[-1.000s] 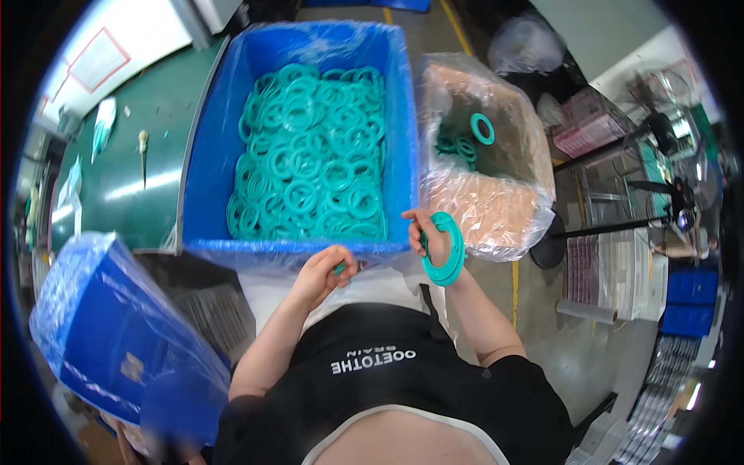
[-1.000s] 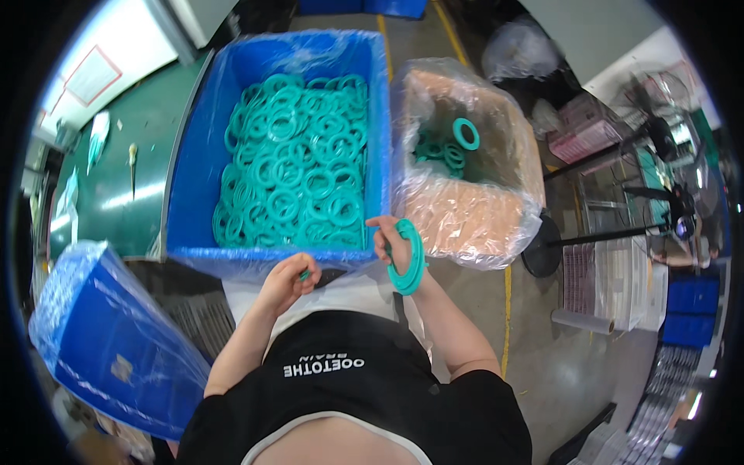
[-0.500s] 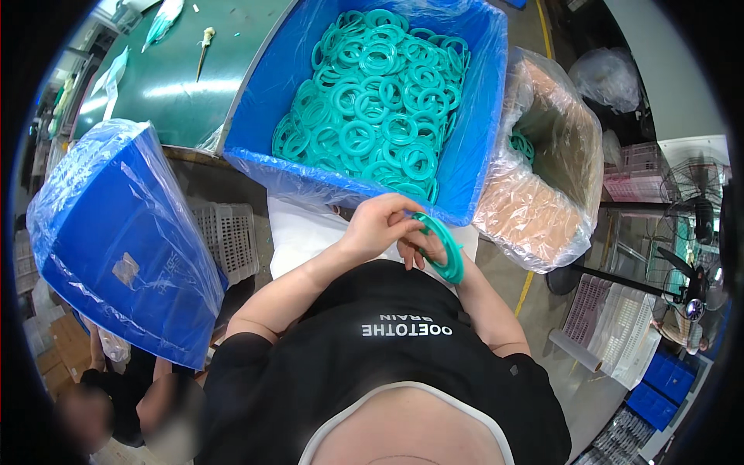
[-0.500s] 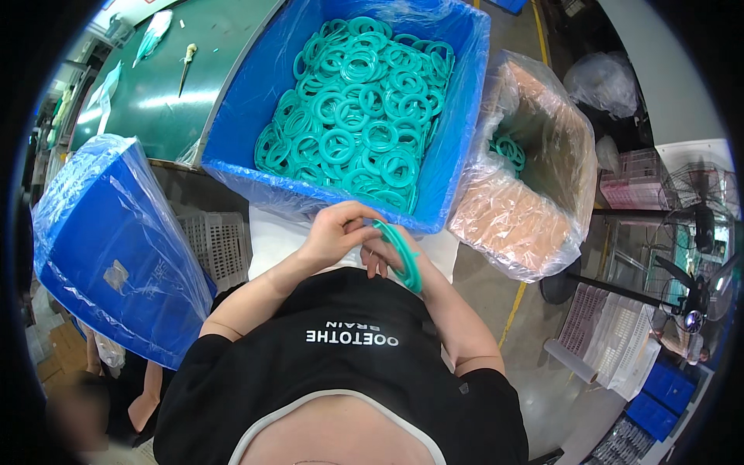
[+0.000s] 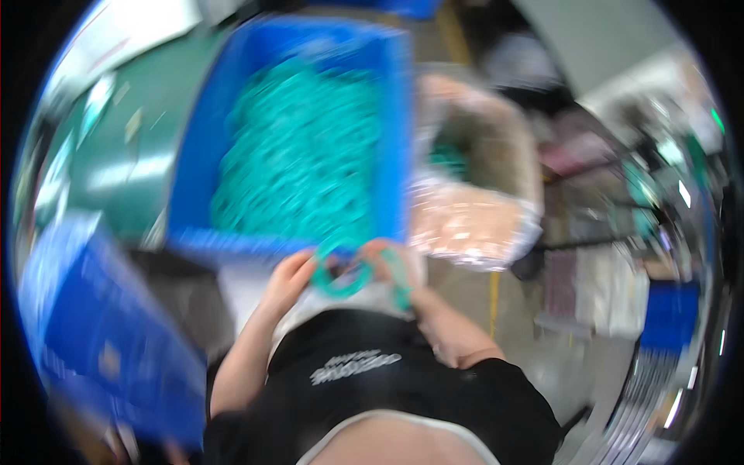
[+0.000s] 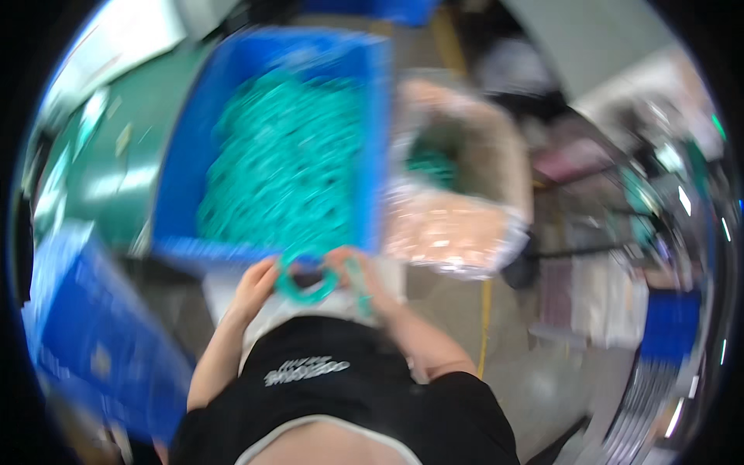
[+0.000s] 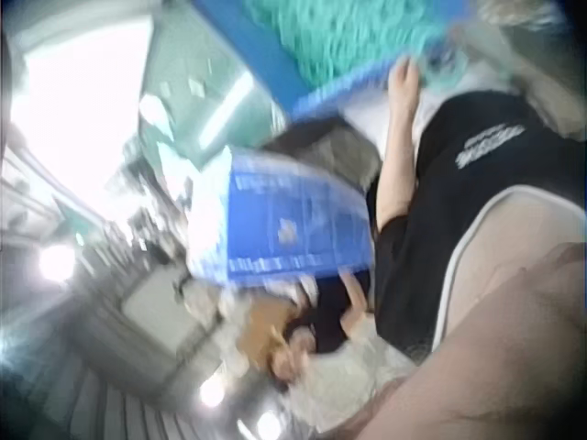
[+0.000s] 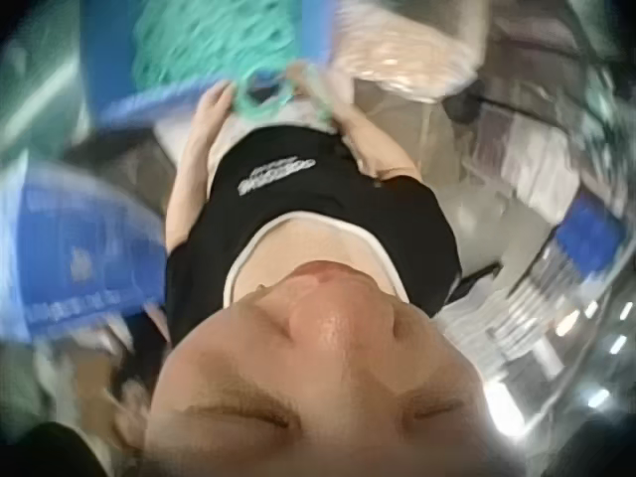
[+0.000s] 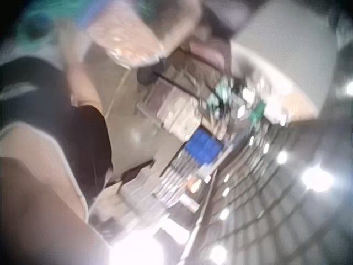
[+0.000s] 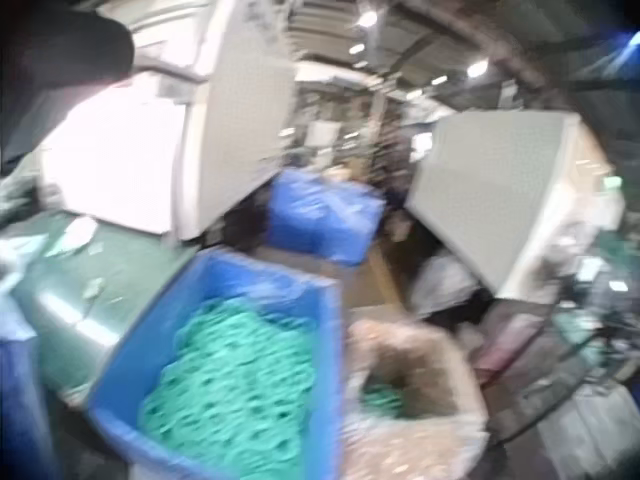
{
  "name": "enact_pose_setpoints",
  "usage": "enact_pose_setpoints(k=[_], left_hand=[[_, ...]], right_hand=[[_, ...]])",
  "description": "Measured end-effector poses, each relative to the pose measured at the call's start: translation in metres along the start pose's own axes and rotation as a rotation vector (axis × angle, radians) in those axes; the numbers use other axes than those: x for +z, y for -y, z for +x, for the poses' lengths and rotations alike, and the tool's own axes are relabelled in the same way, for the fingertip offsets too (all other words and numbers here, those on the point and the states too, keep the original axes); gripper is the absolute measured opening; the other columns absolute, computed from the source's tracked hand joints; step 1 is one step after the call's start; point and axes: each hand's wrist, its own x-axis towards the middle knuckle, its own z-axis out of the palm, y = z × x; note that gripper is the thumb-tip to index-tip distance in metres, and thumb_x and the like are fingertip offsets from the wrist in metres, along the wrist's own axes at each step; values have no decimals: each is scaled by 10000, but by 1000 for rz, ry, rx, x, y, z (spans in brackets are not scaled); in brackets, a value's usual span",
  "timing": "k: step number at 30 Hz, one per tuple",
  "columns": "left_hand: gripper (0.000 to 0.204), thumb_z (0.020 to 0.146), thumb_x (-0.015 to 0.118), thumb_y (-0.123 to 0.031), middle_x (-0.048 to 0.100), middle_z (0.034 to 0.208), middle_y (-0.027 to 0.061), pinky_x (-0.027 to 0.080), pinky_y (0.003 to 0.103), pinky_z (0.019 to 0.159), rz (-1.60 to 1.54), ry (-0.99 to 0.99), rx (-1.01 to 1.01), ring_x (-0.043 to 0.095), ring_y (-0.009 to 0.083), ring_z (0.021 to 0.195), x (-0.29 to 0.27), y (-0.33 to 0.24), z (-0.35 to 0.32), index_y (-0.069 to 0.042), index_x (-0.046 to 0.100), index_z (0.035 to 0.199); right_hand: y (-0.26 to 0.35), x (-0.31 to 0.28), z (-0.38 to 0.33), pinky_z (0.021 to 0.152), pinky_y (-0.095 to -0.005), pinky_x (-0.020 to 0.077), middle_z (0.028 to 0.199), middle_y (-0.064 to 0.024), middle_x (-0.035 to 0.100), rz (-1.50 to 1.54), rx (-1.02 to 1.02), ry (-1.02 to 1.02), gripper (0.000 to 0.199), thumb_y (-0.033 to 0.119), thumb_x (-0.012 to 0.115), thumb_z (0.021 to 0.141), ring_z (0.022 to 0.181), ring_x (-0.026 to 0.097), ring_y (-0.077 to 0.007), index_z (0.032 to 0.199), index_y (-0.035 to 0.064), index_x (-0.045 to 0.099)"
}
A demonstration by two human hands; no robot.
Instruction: Inspecting and sorting circular green plastic gaskets or rings in a manufacturing facility.
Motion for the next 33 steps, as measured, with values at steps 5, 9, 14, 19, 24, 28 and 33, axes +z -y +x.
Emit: enact_pose_setpoints(k=[5, 9, 14, 19, 24, 28, 33], left_hand=[[170, 927, 464, -182, 505, 698, -55, 259, 193, 476, -110, -55, -93, 388, 24, 563, -8, 27, -8, -73, 587, 883], [102, 926, 505, -163, 529, 732, -46, 266, 162, 465, -325, 93, -163, 412, 13, 565, -4, 24, -9, -76, 553, 950], [95, 925, 526, -175, 533, 718, -59, 220, 161, 444, -282, 145, -167, 350, -5, 496, -8, 30, 2, -89, 564, 936], [109, 920, 534, -178, 510, 680, -57, 201, 173, 438, -247, 112, -143, 329, -1, 484, 0, 28, 6, -77, 567, 896], [121, 914, 533, -131, 520, 722, -15, 290, 198, 484, 56, -22, 51, 399, 39, 556, 8, 43, 9, -36, 540, 840], [144, 906, 526, -87, 525, 734, 33, 392, 264, 550, 358, -185, 313, 482, 115, 637, 9, 42, 13, 27, 497, 823], [169, 931, 495, -119, 467, 647, 49, 334, 292, 523, 663, -204, 432, 415, 117, 581, 9, 37, 15, 7, 472, 820]], right_hand=[[-1, 12, 7, 439, -217, 382, 625, 21, 564, 48, 8, 145, 269, 322, 574, 903, 477, 468, -49, 839, 74, 656], [18, 0, -9, 471, -227, 403, 636, 9, 569, -25, -87, 115, 280, 309, 567, 907, 519, 501, -60, 823, 54, 645], [0, -1, -4, 581, -261, 435, 655, -19, 586, -87, -246, 37, 267, 263, 561, 913, 627, 534, -87, 829, 20, 632], [-1, -1, -5, 604, -282, 428, 661, -39, 599, -65, -208, 29, 251, 235, 576, 904, 639, 506, -93, 797, 13, 623], [-6, 1, -3, 567, -306, 411, 626, -67, 566, -131, -181, 18, 280, 247, 583, 895, 594, 485, -111, 754, 5, 589], [-17, 4, -1, 532, -334, 378, 590, -107, 502, -183, -178, 28, 303, 255, 576, 892, 551, 463, -150, 726, 3, 551], [-5, 5, -9, 534, -344, 392, 589, -107, 530, -214, -258, -14, 300, 259, 573, 883, 553, 506, -167, 720, 7, 567]])
